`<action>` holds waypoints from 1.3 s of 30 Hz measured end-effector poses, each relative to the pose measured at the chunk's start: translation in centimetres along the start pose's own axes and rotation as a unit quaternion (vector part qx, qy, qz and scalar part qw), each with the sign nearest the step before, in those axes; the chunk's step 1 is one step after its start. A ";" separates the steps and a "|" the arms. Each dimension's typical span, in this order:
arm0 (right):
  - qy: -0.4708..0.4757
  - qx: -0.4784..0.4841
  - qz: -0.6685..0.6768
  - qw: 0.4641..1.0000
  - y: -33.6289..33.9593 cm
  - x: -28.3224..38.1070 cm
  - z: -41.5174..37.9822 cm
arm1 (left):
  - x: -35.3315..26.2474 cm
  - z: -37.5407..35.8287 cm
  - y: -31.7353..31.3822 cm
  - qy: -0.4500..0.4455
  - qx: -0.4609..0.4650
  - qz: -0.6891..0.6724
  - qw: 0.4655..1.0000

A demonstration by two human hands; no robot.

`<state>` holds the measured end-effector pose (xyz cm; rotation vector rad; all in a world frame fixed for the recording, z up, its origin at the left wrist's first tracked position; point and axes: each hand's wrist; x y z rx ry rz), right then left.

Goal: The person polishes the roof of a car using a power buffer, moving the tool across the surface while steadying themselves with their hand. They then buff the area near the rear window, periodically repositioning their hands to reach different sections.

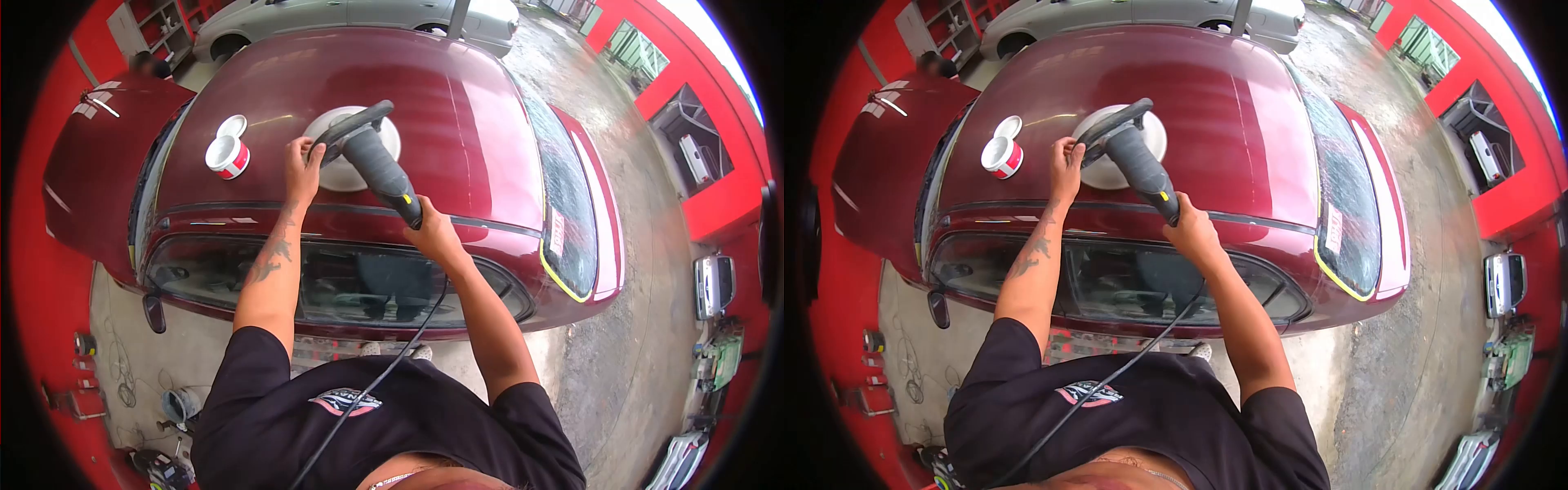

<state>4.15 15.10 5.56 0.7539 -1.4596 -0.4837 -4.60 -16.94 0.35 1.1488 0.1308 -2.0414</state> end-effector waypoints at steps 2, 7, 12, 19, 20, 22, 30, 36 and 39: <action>-0.032 -0.014 -0.008 0.999 1.4 -1.2 -0.9 | 0.0 -2.3 0.5 -0.015 -0.034 0.036 0.999; -0.086 -0.109 -0.006 0.990 6.2 -7.0 -3.0 | 3.0 -8.3 1.3 -0.021 0.005 0.227 0.974; -0.178 -0.155 0.046 0.971 10.8 -11.6 -4.4 | 2.4 -7.9 0.9 -0.023 0.033 0.281 0.959; -0.175 -0.153 0.082 0.969 11.0 -12.3 -0.5 | 2.1 -8.0 0.8 -0.042 0.037 0.308 0.950; -0.164 -0.145 0.074 0.973 10.8 -11.7 0.4 | 2.2 -7.9 0.8 -0.046 0.038 0.316 0.947; -0.137 -0.131 0.045 0.981 9.9 -10.5 2.0 | 2.2 -8.0 0.7 -0.047 0.040 0.323 0.944; -0.075 -0.029 0.015 0.997 5.1 -1.8 5.5 | 2.4 -8.0 0.7 -0.045 0.055 0.336 0.939; -0.008 -0.017 -0.020 1.000 3.6 -0.6 9.2 | 2.1 -8.0 0.8 -0.040 0.071 0.354 0.932; -0.029 -0.029 -0.010 0.999 4.3 -1.9 11.6 | 2.4 -7.9 0.8 -0.041 0.072 0.355 0.931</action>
Point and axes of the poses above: each hand's wrist, its own z-axis towards the middle knuckle, its own y-axis out of the back of the hand, x = y × z, and after that the axes turned 4 degrees about -x, right-handed
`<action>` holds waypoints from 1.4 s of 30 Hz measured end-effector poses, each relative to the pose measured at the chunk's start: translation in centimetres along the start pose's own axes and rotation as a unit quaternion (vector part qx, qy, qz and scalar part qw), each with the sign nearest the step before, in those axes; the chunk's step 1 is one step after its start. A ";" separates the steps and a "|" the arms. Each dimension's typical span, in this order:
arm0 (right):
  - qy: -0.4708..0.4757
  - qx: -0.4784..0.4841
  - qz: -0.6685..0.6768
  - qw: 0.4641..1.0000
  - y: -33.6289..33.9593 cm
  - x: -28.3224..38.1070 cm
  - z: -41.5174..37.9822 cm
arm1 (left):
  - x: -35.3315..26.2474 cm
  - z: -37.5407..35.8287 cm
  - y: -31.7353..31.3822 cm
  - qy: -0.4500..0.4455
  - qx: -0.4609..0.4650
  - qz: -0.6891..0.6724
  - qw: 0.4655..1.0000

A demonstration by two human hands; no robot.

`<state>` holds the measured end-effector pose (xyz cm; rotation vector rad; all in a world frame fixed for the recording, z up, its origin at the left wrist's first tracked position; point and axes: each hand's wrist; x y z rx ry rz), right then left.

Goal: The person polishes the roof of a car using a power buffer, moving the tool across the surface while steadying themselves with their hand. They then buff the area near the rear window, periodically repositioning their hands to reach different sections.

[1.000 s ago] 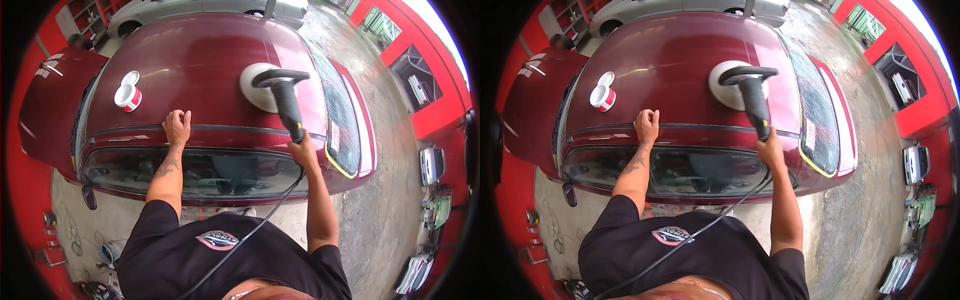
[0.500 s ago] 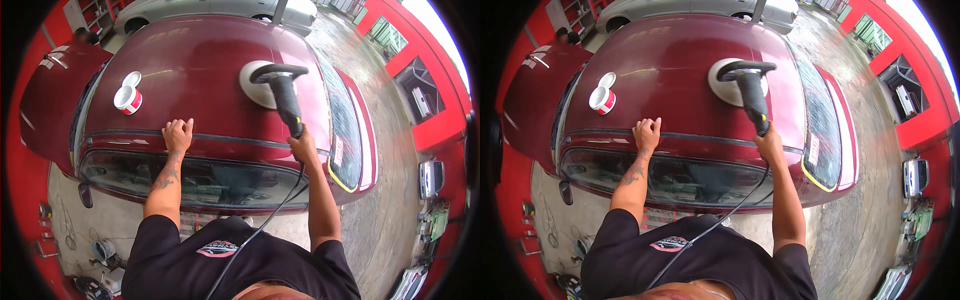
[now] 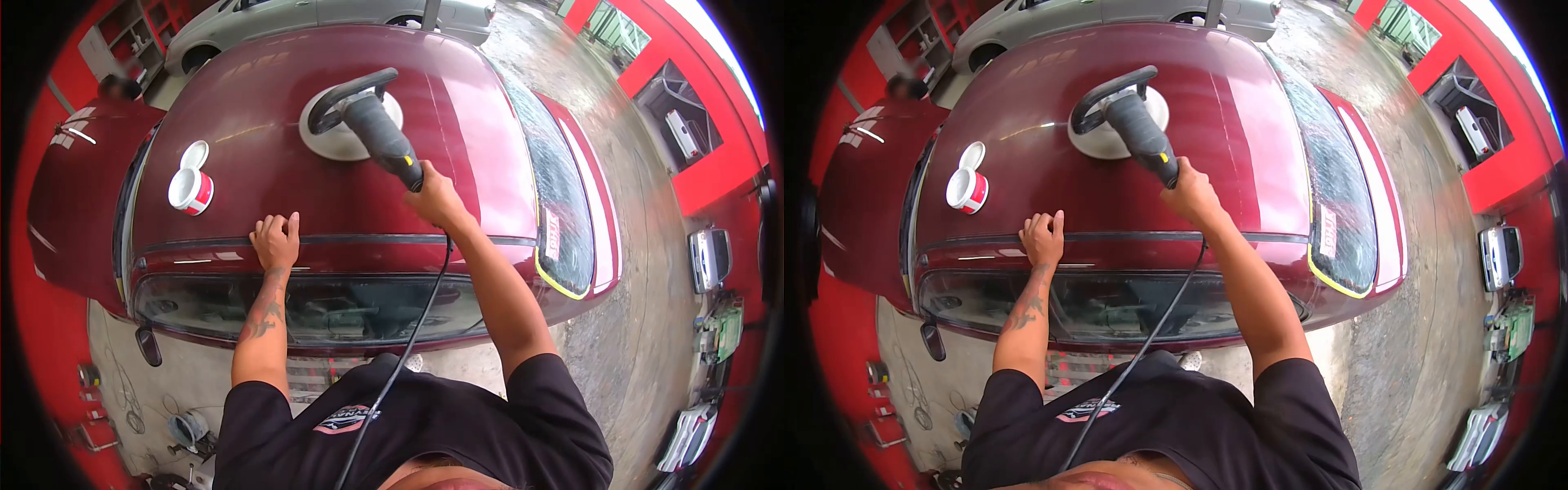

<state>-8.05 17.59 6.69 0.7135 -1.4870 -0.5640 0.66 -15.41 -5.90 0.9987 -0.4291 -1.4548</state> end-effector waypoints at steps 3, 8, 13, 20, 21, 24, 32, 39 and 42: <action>-0.068 -0.010 0.002 0.998 2.8 0.1 1.1 | 0.0 0.0 0.0 -0.004 -0.003 0.003 1.000; -0.109 -0.068 0.019 0.992 5.6 -6.1 4.2 | -0.3 0.0 0.5 -0.004 0.006 0.003 1.000; -0.143 -0.122 0.079 0.979 9.2 -11.8 5.2 | -0.3 0.0 0.1 -0.006 0.002 0.013 1.000; -0.184 -0.155 0.132 0.962 11.9 -14.0 7.7 | -0.5 0.1 0.3 0.001 0.013 0.014 1.000; -0.173 -0.152 0.122 0.966 11.6 -14.0 8.8 | -0.6 0.2 0.3 0.000 0.011 0.014 1.000; -0.141 -0.136 0.096 0.976 9.7 -12.7 12.2 | -0.6 0.2 0.3 -0.004 0.000 0.010 1.000; -0.092 -0.037 0.008 0.995 3.0 -0.3 16.2 | -0.3 0.0 0.2 -0.006 0.001 0.003 1.000; 0.031 0.007 -0.031 0.999 -4.2 6.4 16.6 | -0.1 0.1 0.2 -0.011 0.001 -0.012 1.000; 0.026 0.039 -0.035 0.998 -4.5 7.4 16.3 | 0.0 -0.2 0.1 -0.010 0.006 -0.019 1.000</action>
Point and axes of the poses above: each hand's wrist, its own z-axis towards the middle knuckle, its own y-axis out of the back of the hand, x = y × z, and after that the axes turned 4 degrees about -x, right-handed
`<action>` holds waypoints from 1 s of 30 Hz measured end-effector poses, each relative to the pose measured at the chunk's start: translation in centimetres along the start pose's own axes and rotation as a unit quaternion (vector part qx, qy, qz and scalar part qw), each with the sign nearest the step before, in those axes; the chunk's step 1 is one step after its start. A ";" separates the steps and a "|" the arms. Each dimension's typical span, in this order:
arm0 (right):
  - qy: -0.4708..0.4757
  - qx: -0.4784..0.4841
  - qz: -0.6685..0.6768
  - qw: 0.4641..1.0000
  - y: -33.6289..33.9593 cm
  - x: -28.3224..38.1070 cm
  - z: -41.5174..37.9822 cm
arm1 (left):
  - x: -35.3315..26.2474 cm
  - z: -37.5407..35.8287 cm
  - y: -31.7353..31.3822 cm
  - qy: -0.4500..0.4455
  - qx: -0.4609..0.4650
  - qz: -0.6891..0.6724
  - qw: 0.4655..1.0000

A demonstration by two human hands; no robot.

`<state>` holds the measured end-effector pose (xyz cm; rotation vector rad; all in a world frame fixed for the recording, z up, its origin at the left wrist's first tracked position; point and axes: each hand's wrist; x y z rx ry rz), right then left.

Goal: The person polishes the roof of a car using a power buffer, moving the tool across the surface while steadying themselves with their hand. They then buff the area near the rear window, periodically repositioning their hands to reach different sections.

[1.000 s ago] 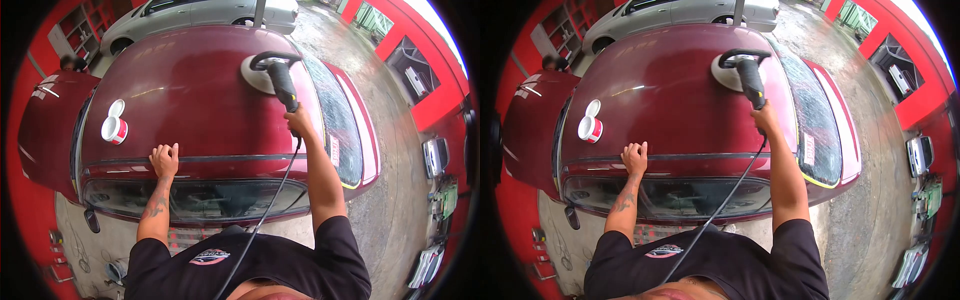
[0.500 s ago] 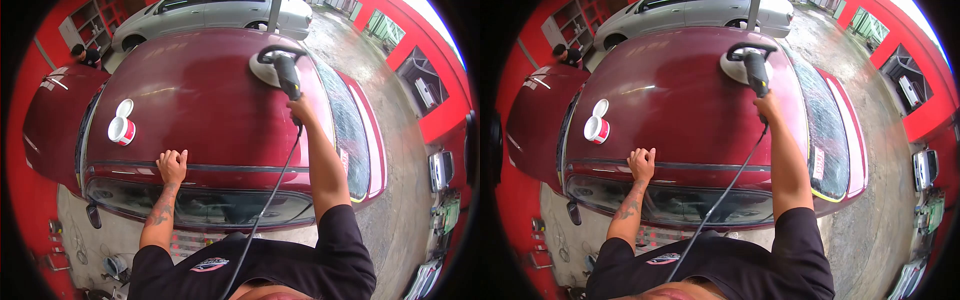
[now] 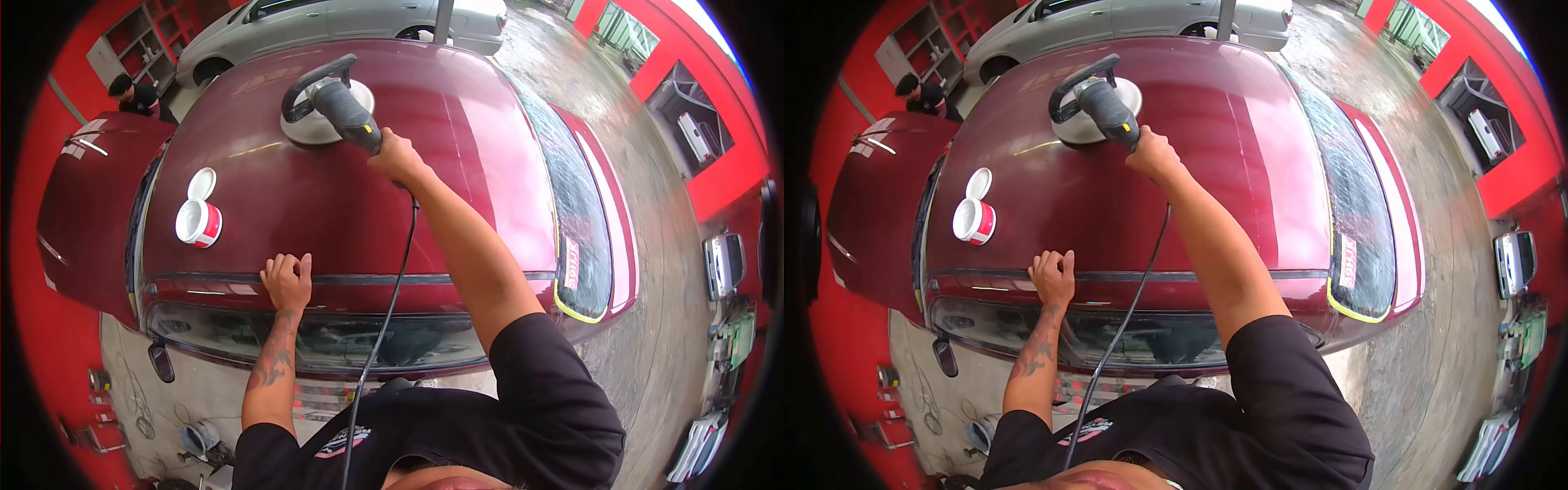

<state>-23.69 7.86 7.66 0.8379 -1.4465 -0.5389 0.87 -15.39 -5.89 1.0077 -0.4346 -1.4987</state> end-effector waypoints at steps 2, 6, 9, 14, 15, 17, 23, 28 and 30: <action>-0.003 -0.014 -0.003 1.000 0.2 -0.4 0.1 | 0.1 0.0 0.0 0.002 0.002 0.000 1.000; -0.036 -0.032 -0.006 0.999 2.0 -2.4 0.2 | 0.0 0.1 -0.1 -0.003 -0.004 0.002 1.000; -0.084 -0.057 0.019 0.995 4.1 -5.3 -0.1 | 0.0 0.1 0.0 -0.007 -0.010 0.000 1.000; -0.124 -0.118 0.080 0.982 8.1 -13.2 -0.3 | -0.2 0.2 0.2 -0.009 -0.009 -0.001 1.000; -0.139 -0.119 0.093 0.979 9.2 -14.0 -1.2 | -0.2 0.2 0.2 -0.010 -0.007 0.003 1.000; -0.162 -0.135 0.122 0.970 11.1 -15.8 -3.0 | -0.1 0.4 0.2 -0.012 -0.009 0.003 1.000; -0.209 -0.201 0.181 0.940 13.7 -22.6 -7.7 | -0.3 0.3 0.2 -0.008 -0.003 0.018 1.000; -0.195 -0.195 0.199 0.940 14.0 -23.3 -9.2 | -0.4 0.2 0.0 -0.005 -0.004 0.021 1.000; -0.175 -0.173 0.173 0.954 13.1 -22.2 -8.1 | -0.4 0.3 0.2 -0.001 -0.005 0.022 1.000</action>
Point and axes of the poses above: each hand's wrist, its own z-axis towards the middle knuckle, its own y-axis out of the back of the hand, x = y × z, and after that the axes turned 4 degrees about -x, right-handed
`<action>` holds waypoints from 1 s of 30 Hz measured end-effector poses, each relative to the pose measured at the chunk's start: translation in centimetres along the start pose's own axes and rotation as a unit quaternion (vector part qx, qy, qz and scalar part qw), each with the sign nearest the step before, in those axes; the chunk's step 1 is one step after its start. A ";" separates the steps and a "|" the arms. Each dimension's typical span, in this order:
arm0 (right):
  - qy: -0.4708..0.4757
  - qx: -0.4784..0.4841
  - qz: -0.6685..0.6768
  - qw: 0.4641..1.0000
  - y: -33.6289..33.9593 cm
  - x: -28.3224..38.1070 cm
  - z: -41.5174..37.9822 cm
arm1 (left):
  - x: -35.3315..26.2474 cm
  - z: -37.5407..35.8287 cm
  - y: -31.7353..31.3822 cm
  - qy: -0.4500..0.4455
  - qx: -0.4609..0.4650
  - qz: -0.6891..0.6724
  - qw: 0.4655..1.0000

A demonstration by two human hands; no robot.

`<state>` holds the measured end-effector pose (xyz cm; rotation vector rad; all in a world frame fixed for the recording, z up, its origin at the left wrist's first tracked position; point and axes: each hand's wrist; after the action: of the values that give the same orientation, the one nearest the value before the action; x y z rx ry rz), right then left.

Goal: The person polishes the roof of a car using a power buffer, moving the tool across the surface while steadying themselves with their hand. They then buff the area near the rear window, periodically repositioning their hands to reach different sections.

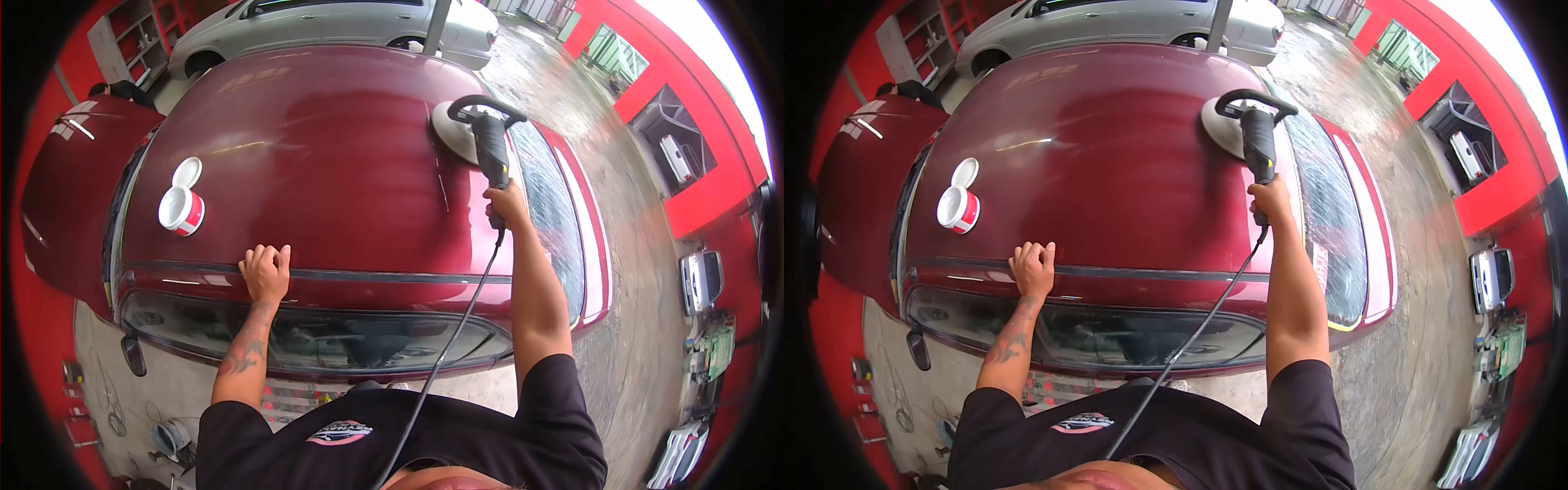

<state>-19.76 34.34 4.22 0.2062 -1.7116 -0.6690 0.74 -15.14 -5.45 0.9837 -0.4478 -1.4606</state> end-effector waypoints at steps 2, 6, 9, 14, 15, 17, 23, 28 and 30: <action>0.028 0.017 -0.032 0.999 -2.1 1.2 0.1 | -0.1 0.0 0.1 0.004 0.006 -0.006 1.000; 0.034 0.073 -0.131 0.988 -6.7 6.7 -1.1 | -0.1 0.0 0.1 0.005 -0.003 -0.014 1.000; 0.134 0.067 -0.156 0.976 -12.5 7.4 0.3 | -0.1 0.0 0.1 0.007 -0.011 -0.022 1.000; 0.176 0.094 -0.190 0.961 -16.5 14.1 -6.4 | 0.0 -0.1 0.2 0.010 -0.007 -0.029 1.000; 0.201 0.111 -0.189 0.955 -17.3 14.4 -6.7 | 0.0 -0.1 0.1 0.009 -0.011 -0.029 0.999; 0.190 0.149 -0.173 0.955 -17.8 14.4 -7.5 | 0.1 -0.1 0.0 0.002 -0.017 -0.029 0.999; 0.150 0.180 -0.163 0.958 -14.3 13.0 -10.1 | 0.4 -0.1 -0.1 -0.004 -0.018 -0.026 0.999; 0.126 0.134 -0.150 0.971 -9.3 7.3 -8.8 | 0.2 0.0 0.3 0.000 -0.006 -0.023 1.000; 0.083 0.120 -0.141 0.979 -6.4 6.0 -9.1 | 0.0 0.0 0.3 0.001 -0.006 -0.021 1.000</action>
<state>-14.15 23.36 6.77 0.6662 -1.6139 -0.6307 0.90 -15.20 -5.20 0.9900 -0.4195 -1.4984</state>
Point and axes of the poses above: each hand's wrist, its own z-axis towards the middle knuckle, its own y-axis out of the back of the hand, x = y × z, and after that the axes turned 4 degrees about -x, right-handed
